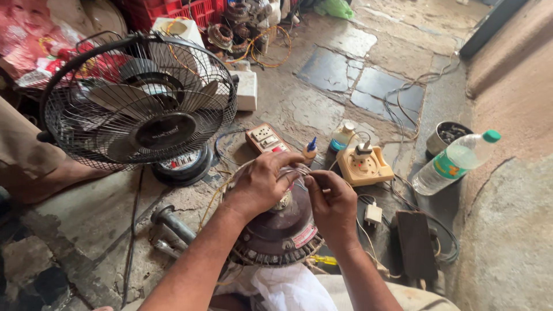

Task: The person sits on the floor and uses a screwdriver to adjust wires and components on a disassembled fan motor. They repeatedly connect and disconnect wires to test the motor, occasionally using a multimeter to check electrical continuity.

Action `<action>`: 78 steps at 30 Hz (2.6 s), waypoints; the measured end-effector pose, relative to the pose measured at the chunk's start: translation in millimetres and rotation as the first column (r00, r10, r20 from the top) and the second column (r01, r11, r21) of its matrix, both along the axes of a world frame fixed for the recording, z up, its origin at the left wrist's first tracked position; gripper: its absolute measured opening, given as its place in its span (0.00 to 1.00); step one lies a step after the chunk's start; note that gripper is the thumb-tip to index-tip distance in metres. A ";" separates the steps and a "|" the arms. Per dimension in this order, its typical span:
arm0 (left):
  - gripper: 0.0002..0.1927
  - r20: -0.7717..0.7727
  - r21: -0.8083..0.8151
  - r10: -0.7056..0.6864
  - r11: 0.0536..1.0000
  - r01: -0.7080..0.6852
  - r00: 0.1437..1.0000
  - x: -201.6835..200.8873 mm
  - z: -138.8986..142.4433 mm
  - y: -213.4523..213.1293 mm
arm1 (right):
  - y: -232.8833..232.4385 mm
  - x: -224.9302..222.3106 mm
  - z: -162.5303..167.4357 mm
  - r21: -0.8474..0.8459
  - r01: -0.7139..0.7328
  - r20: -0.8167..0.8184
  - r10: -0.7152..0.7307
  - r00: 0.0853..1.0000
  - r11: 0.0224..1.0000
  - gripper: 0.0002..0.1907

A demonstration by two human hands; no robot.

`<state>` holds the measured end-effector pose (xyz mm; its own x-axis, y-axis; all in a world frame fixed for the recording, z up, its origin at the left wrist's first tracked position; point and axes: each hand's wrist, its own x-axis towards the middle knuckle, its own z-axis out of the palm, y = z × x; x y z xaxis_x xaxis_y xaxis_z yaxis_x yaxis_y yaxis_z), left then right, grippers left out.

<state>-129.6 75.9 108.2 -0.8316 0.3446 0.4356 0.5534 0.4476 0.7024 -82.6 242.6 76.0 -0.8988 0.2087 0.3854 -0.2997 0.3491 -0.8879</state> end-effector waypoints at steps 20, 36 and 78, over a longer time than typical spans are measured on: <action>0.07 -0.118 0.010 0.003 1.000 -0.002 0.993 20.7 -0.5 14.1 | 16.3 26.1 -33.5 -0.152 0.169 0.215 -0.135 0.967 0.974 0.09; 0.07 0.219 0.593 -0.060 0.800 -0.084 0.974 23.8 -31.3 25.9 | 7.2 28.7 -30.6 -0.225 0.031 0.033 -0.024 0.999 0.974 0.04; 0.04 -0.217 0.090 0.108 0.992 -0.090 0.970 27.9 -21.3 20.9 | 0.7 27.7 -18.3 0.261 0.239 -0.318 -0.150 0.936 0.935 0.06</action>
<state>-101.8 96.9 86.8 -0.7396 0.2227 0.6351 0.6547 0.4565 0.6025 -54.8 243.2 57.6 -0.6920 0.2065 0.6917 -0.4268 0.6558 -0.6227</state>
